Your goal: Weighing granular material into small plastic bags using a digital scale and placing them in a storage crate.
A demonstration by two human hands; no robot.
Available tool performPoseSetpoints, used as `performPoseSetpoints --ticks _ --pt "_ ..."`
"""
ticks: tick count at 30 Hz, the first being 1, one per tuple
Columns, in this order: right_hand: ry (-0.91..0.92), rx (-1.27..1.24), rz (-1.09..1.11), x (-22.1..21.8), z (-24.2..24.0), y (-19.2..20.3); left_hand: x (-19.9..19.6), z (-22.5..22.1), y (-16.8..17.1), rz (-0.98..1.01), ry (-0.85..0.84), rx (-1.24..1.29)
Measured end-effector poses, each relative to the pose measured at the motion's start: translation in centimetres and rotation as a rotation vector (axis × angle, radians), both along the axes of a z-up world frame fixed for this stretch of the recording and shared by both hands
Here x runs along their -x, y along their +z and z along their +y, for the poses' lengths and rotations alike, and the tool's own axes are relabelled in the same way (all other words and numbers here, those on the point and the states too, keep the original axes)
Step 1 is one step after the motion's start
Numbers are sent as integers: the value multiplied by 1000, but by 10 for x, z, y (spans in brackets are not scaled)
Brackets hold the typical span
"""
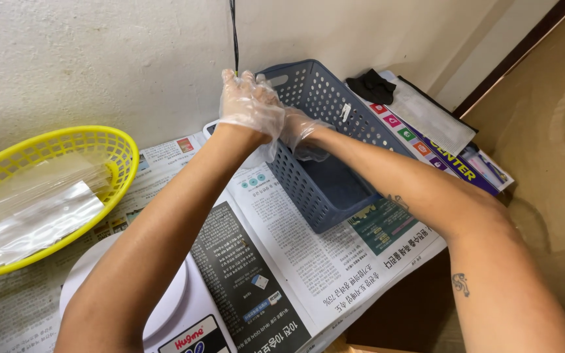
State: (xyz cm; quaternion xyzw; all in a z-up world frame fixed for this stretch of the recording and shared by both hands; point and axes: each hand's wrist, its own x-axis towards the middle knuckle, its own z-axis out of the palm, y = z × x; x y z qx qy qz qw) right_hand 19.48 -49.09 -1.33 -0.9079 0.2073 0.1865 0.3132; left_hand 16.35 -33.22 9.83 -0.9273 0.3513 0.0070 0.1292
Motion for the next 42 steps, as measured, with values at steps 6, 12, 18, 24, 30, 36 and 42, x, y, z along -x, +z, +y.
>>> performPoseSetpoints --ticks 6,12,18,24,30,36,42 --pt "40 138 4 3 -4 5 -31 -2 -34 0 -30 56" --pt "97 280 16 -3 6 5 -51 -8 -49 -17 -28 20" --pt "145 428 15 -20 7 4 -65 -2 -51 4 -63 131" --pt "193 565 31 -78 -23 -55 -73 17 -51 -47 -101 207" --pt "315 412 -80 -63 -46 -59 -59 19 -42 -68 -93 280" --pt "291 478 72 -54 -16 -32 -49 27 -35 -122 -108 267" --pt "436 216 -10 -4 2 38 -64 39 -36 -198 -158 124"
